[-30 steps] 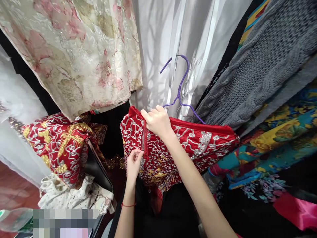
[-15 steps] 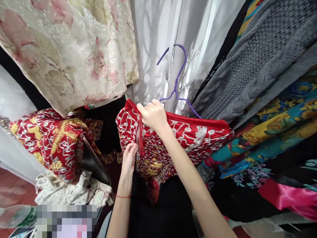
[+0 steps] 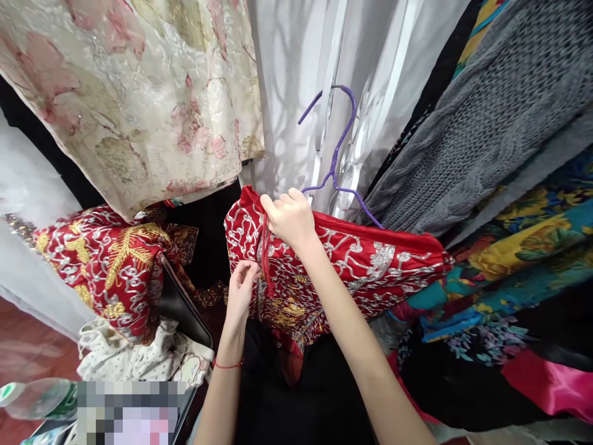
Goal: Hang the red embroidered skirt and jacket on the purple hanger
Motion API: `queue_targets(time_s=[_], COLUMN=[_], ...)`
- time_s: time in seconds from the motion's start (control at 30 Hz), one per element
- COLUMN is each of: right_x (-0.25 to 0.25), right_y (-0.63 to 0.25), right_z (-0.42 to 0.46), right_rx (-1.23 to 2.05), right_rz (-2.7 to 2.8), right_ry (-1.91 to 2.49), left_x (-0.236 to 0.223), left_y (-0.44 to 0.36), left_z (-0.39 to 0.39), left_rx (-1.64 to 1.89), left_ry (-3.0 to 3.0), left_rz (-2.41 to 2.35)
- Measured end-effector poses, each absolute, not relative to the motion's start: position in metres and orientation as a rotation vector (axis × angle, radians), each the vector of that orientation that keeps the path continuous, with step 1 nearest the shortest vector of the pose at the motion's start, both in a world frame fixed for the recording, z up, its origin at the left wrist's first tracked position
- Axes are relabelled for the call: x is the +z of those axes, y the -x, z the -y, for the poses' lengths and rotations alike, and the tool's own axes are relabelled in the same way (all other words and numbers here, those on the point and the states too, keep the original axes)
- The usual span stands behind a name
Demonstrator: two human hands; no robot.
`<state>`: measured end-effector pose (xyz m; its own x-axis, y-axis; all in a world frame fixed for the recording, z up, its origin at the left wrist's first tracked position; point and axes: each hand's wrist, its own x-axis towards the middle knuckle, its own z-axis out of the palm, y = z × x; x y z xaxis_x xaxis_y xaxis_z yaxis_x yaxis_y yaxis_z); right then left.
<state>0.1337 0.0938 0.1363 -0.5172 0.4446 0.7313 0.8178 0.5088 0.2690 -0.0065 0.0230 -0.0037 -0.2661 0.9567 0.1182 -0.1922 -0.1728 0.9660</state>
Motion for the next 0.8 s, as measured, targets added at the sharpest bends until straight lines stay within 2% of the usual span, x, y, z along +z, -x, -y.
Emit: queue_targets(time_s=[0.13, 0.33, 0.53, 0.67, 0.8], right_x=[0.136, 0.137, 0.137, 0.137, 0.139], right_y=[-0.135, -0.133, -0.132, -0.133, -0.134], right_z=[-0.093, -0.09, -0.087, -0.084, -0.082], right_rx=[-0.83, -0.836, -0.812, -0.786, -0.773], right_rz=[2.154, 2.162, 2.163, 2.181, 2.174], right_ry=[1.011, 1.022, 1.051, 1.04, 1.061], left_x=[0.003, 0.024, 0.04, 0.045, 0.05], left_y=[0.004, 0.015, 0.019, 0.02, 0.015], left_z=[-0.02, -0.013, -0.021, -0.027, -0.027], left_rx=[1.611, 1.545, 1.337, 1.297, 1.42], left_ry=[-0.998, -1.384, -1.525, -1.45, -1.313], left_rz=[-0.897, -1.207, -1.25, -1.273, -1.139])
